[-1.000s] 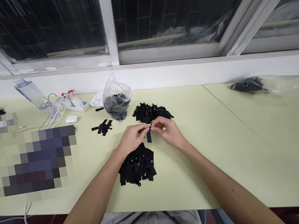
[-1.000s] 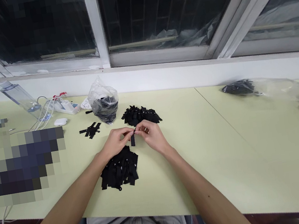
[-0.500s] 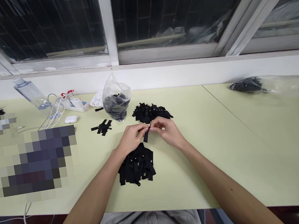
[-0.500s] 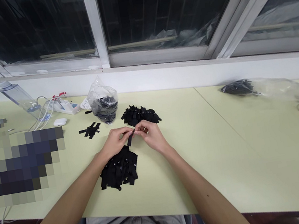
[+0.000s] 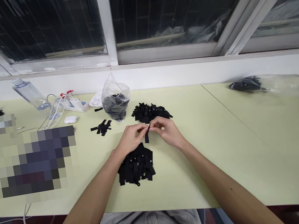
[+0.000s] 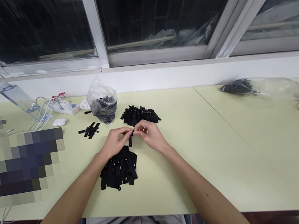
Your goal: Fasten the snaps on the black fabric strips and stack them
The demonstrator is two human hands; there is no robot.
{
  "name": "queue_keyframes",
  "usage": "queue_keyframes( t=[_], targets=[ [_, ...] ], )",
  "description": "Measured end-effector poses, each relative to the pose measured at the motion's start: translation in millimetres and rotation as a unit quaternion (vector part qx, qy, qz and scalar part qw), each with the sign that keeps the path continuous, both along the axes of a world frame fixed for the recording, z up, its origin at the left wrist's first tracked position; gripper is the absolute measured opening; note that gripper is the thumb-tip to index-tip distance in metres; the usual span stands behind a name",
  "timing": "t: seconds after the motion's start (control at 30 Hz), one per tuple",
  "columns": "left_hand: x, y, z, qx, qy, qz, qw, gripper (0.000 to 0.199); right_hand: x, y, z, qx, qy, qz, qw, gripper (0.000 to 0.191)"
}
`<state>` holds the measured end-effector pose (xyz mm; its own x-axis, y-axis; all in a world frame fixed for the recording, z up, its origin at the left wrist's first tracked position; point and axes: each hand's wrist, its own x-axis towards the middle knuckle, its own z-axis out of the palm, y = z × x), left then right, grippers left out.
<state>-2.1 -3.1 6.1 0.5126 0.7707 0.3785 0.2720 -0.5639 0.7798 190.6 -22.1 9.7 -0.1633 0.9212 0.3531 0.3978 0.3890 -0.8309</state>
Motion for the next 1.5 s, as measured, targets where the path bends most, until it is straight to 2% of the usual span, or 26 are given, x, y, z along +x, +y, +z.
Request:
queue_keyframes(
  t=[0.3,0.57,0.83,1.03,1.17,1.33,1.5],
  targets=[
    [2.3,-1.4,-0.9,-0.028,-0.010,0.007,1.000,0.022,-2.2,-4.6,-4.0,0.068,-0.079,-0.005,0.995,0.011],
    [4.5,2.1,-7.1,-0.075,-0.036,-0.002,0.997,0.024,-2.8,-4.9,-8.8,0.144,-0.152,0.009,0.978,0.018],
    [13.0,-0.5,-11.7,-0.112,-0.104,0.016,0.988,0.025,-2.2,-3.3,-12.7,0.217,-0.202,-0.011,0.955,0.020],
    [13.9,0.8,-14.4,-0.116,-0.094,0.042,0.988,0.021,-2.1,-5.4,-12.6,0.232,-0.241,-0.007,0.943,0.022],
    [12.6,5.0,-16.5,-0.115,-0.122,0.065,0.984,0.023,-3.1,-5.6,-11.3,0.219,-0.212,0.000,0.952,0.021],
    [7.8,12.9,-21.9,-0.113,-0.187,0.114,0.969,0.026,-4.5,-6.4,-4.7,0.169,-0.083,-0.046,0.981,0.014],
    [7.0,13.5,-22.9,-0.109,-0.188,0.104,0.971,0.027,-6.8,-6.6,-1.1,0.137,-0.029,-0.054,0.989,0.009]
  ],
)
